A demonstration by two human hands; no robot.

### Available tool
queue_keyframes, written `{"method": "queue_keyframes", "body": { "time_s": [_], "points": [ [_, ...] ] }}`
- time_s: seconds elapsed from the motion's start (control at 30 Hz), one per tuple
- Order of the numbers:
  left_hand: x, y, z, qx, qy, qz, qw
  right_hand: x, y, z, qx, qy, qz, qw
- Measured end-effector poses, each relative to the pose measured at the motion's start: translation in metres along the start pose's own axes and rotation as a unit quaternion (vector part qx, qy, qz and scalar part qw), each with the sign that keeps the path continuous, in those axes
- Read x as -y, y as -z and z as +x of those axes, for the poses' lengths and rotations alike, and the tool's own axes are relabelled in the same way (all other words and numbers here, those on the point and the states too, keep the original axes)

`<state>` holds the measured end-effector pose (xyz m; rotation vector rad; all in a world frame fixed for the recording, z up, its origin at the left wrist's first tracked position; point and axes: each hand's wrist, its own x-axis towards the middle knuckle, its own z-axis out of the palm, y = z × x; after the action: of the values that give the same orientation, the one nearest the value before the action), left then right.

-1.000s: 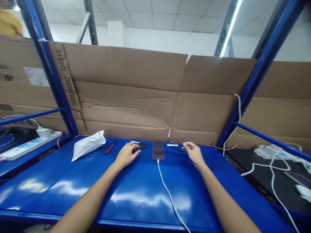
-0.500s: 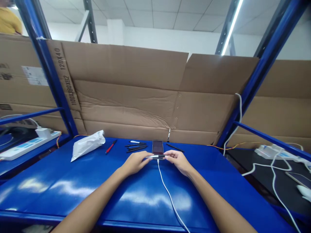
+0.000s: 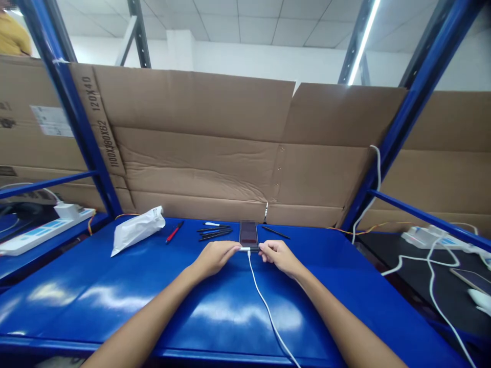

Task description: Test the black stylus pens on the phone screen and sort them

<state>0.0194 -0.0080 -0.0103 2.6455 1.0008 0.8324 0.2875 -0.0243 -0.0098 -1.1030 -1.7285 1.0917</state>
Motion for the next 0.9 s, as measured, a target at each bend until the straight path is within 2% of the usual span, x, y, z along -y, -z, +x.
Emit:
{"method": "queue_keyframes", "body": {
  "time_s": [0.17,0.23,0.33,0.43,0.6,0.77,0.9],
  "points": [
    [-0.007,0.005,0.003,0.033,0.041,0.043,0.998,0.002,-0.001,-0.001,0.003,0.017,0.008,1.0],
    [-0.01,0.008,0.004,0.041,0.071,0.03,0.996,0.004,-0.004,0.0,-0.007,0.028,0.016,0.999],
    [-0.012,0.009,0.005,0.023,0.092,-0.03,0.995,0.005,-0.006,0.002,-0.035,0.036,-0.013,0.999],
    [-0.012,0.008,0.004,0.007,0.093,-0.083,0.992,0.004,-0.006,0.003,-0.044,0.04,-0.061,0.996],
    [-0.014,0.009,0.004,0.006,0.058,-0.098,0.993,0.004,-0.004,0.002,-0.037,0.02,-0.066,0.997],
    [-0.013,0.011,0.005,-0.001,0.082,-0.079,0.993,0.009,-0.006,0.0,-0.032,0.066,-0.032,0.997],
    [-0.013,0.009,0.004,-0.003,0.084,-0.107,0.991,0.011,-0.006,-0.001,-0.041,0.068,-0.048,0.996]
  ]
}}
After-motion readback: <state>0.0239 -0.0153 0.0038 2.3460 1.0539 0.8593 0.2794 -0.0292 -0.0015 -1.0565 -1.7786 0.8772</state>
